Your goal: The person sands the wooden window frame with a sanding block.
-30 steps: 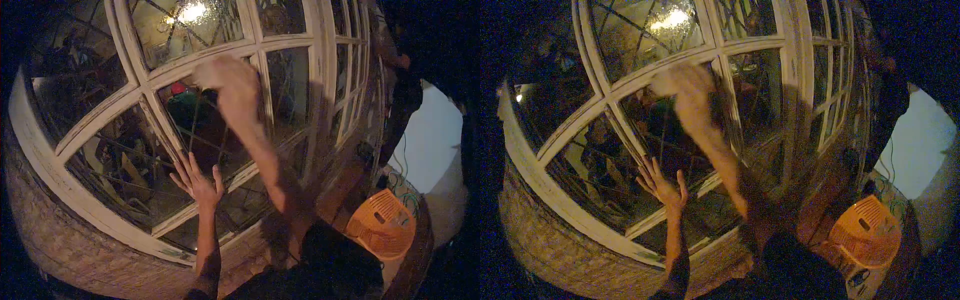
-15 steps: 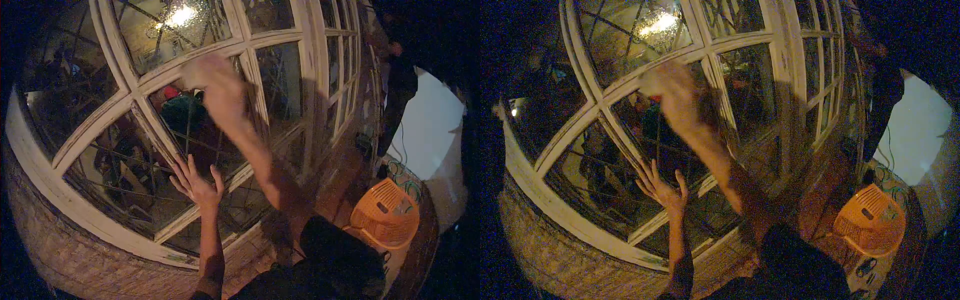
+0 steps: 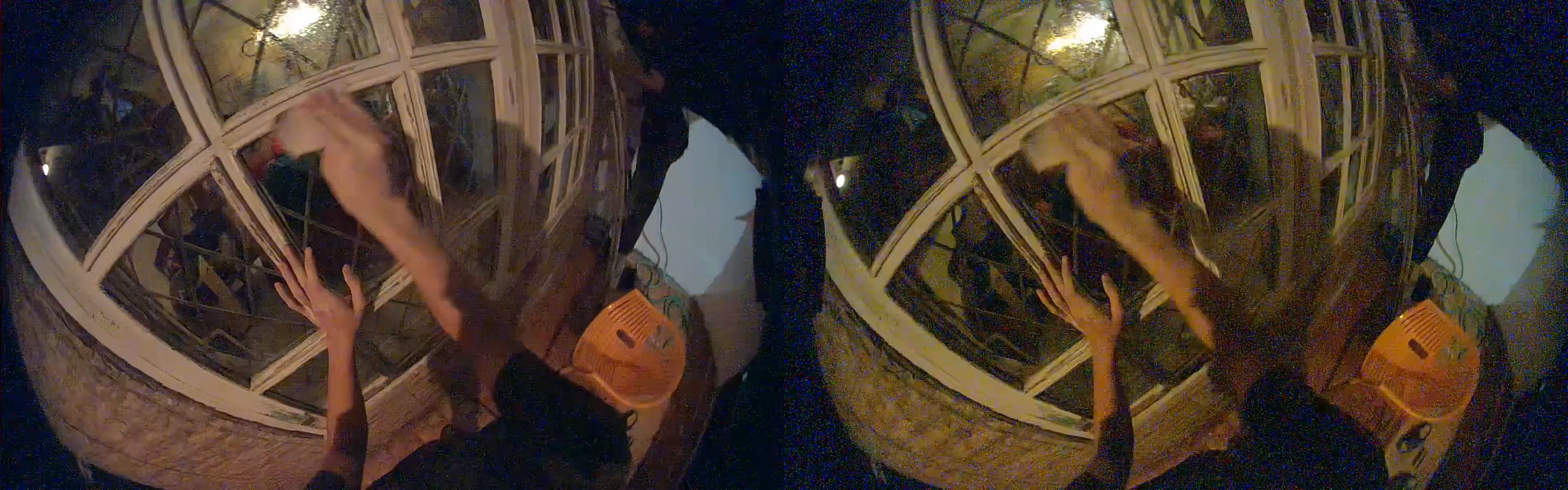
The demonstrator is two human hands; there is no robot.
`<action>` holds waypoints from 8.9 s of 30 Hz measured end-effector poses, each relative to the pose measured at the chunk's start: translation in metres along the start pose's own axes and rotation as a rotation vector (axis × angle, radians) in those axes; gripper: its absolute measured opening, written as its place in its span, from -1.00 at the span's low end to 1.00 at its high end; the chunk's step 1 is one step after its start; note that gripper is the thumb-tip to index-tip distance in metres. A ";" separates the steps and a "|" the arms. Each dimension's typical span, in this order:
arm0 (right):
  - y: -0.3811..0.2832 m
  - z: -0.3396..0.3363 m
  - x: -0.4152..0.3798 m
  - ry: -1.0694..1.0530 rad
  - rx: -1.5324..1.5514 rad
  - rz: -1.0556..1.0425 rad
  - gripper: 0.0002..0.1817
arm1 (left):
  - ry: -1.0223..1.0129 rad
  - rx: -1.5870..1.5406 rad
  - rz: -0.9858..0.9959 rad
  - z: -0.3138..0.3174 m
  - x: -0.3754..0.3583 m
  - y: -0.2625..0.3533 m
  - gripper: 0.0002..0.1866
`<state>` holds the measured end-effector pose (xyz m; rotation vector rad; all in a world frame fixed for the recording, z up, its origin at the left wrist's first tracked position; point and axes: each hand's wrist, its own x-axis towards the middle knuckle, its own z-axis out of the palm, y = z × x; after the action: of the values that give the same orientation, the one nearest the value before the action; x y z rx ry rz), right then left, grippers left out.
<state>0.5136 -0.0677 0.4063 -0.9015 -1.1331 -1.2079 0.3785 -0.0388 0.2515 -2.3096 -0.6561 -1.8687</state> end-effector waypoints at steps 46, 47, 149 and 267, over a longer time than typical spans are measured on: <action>0.030 -0.021 0.012 0.046 -0.191 0.149 -0.68 | 0.070 -0.058 0.068 0.005 -0.001 -0.009 -0.29; 0.027 -0.013 0.007 0.046 -0.248 0.186 -0.65 | 0.074 -0.058 0.064 0.003 -0.001 -0.007 -0.29; -0.059 0.041 -0.003 0.087 0.184 0.093 -0.81 | 0.151 -0.276 0.199 0.008 -0.011 -0.018 -0.13; 0.192 -0.122 0.032 -0.039 -0.367 -0.204 -0.63 | 0.264 0.090 0.114 0.027 -0.011 -0.003 -0.32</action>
<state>0.7234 -0.1608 0.4187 -1.1071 -1.0706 -1.6062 0.4003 -0.0293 0.2337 -1.9552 -0.5497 -1.9977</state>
